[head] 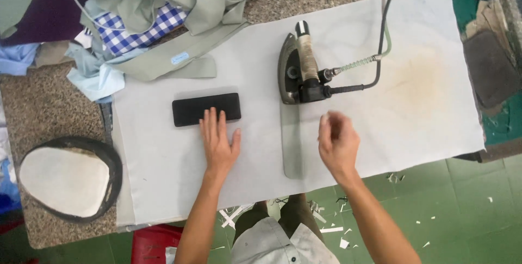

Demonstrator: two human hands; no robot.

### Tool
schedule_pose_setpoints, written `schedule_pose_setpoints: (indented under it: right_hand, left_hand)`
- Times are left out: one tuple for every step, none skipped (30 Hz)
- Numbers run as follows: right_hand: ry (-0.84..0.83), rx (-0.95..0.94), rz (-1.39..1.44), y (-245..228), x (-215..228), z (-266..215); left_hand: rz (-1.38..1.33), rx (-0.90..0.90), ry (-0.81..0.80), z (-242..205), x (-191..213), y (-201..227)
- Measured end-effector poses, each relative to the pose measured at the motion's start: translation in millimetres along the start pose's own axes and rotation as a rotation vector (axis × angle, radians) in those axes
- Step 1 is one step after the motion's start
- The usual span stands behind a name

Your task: The person irons a small rectangular piece of light green fabric on a white surface. They repeatedly fold the fabric and press it with a steam iron, occasionally moving a black rectangular object aside to access the workspace.

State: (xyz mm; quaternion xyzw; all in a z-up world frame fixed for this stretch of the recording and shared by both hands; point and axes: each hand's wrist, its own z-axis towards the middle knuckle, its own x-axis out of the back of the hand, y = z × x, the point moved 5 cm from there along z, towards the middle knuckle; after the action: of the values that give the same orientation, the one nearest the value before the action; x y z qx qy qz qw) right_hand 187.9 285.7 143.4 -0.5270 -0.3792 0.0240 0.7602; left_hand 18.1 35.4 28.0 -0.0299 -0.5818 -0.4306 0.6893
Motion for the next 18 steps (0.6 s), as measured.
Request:
schedule_pose_setpoints:
  right_hand:
    - [0.020, -0.015, -0.003, 20, -1, -20]
    - [-0.126, -0.145, -0.102, 47, -9, -41]
    - [-0.273, -0.279, -0.197, 74, -17, -65]
    - [-0.271, -0.290, -0.196, 85, -19, -74]
    - [-0.347, -0.339, -0.231, 97, -26, -86]
    - [-0.426, -0.381, -0.262, 108, -33, -95]
    - [-0.427, -0.386, -0.257, 110, -37, -99]
    - [-0.464, -0.416, -0.274, 113, -41, -104]
    - [-0.502, -0.447, -0.292, 116, -46, -109]
    - [-0.504, -0.446, -0.289, 118, -48, -110]
    - [-0.507, -0.433, -0.335, 119, -51, -110]
    - [-0.511, -0.420, -0.382, 120, -53, -112]
    - [-0.516, -0.421, -0.379, 112, -52, -110]
    - [-0.480, -0.404, -0.372, 103, -49, -106]
    - [-0.443, -0.388, -0.365, 93, -46, -102]
    - [-0.447, -0.388, -0.363, 91, -46, -101]
    - [-0.435, -0.383, -0.355, 89, -46, -100]
    - [-0.422, -0.375, -0.349, 86, -45, -97]
  left_hand:
    - [-0.007, -0.021, -0.013, 6, -8, 14]
    - [-0.076, -0.189, -0.037, 9, -17, 37]
    - [-0.147, -0.356, -0.060, 9, -25, 59]
    - [-0.149, -0.359, -0.071, 9, -38, 66]
    - [-0.171, -0.434, -0.137, 8, -54, 76]
    - [-0.188, -0.507, -0.199, 9, -68, 84]
    - [-0.185, -0.509, -0.205, 12, -73, 87]
    - [-0.159, -0.538, -0.257, 13, -80, 91]
    - [-0.133, -0.565, -0.309, 14, -87, 95]
    - [-0.130, -0.564, -0.310, 14, -92, 94]
    - [-0.142, -0.535, -0.350, 14, -98, 93]
    - [-0.155, -0.504, -0.391, 13, -103, 91]
    - [-0.151, -0.500, -0.394, 13, -100, 93]
    - [-0.125, -0.519, -0.368, 14, -95, 96]
    - [-0.099, -0.539, -0.342, 14, -89, 100]
    - [-0.096, -0.536, -0.344, 14, -90, 99]
    - [-0.089, -0.538, -0.353, 14, -90, 99]
    - [-0.083, -0.539, -0.358, 15, -91, 100]
